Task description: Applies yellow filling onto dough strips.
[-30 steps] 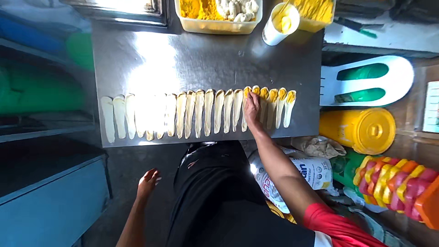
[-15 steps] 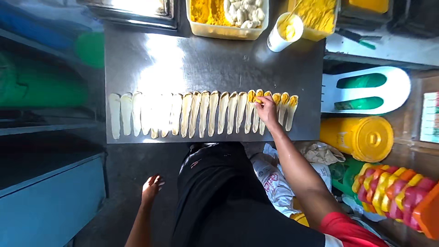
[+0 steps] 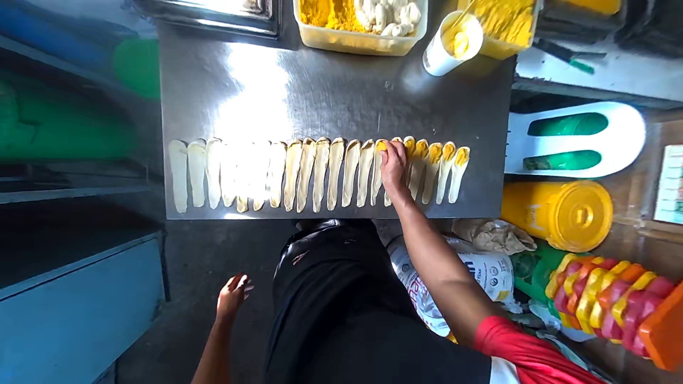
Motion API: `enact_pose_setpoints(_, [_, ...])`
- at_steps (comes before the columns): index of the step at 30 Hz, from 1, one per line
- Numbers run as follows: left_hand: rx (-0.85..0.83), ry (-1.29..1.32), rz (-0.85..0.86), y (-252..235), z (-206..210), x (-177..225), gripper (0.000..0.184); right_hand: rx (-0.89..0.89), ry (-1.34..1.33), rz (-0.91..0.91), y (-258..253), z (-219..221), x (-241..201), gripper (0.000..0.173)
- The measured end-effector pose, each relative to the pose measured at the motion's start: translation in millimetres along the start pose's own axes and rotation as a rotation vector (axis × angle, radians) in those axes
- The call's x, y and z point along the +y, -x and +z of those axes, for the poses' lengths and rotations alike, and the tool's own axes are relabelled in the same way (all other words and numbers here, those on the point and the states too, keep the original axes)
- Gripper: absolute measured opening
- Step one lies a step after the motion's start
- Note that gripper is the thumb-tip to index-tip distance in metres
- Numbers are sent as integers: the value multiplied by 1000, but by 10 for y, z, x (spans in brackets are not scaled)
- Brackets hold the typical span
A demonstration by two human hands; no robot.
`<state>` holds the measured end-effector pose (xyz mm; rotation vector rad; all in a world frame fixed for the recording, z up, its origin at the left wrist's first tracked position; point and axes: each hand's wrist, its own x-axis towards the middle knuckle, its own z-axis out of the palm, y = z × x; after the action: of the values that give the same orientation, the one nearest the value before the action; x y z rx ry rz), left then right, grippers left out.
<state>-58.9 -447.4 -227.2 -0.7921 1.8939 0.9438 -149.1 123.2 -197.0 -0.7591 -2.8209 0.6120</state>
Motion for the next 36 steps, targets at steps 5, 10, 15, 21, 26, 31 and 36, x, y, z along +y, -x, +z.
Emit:
enact_pose_setpoints(5, [-49,-50,-81,-38,-27,-85,40,-24,134,-58,-34,326,59,39])
enact_pose_setpoints(10, [-54,-50,-66,-246,-199,-149,38,-120,107,50,160,-57,-264,52])
enact_pose_setpoints(15, [-39,-73,-32,-283,-532,-147,38,-67,127,-5,373,273,-115,54])
enact_pose_setpoints(21, [-42,-72,-30,-709,-1003,-249,42,-84,131,94,589,231,-467,54])
enact_pose_setpoints(26, [-8,-76,-8,-656,-1110,182,41,-108,135,121,614,17,-519,35])
enact_pose_setpoints(31, [-56,-100,46,-685,-934,560,41,32,-117,47,302,-23,-607,38])
enact_pose_setpoints(36, [-62,-153,76,-590,-644,816,39,-81,-23,90,307,357,-579,68])
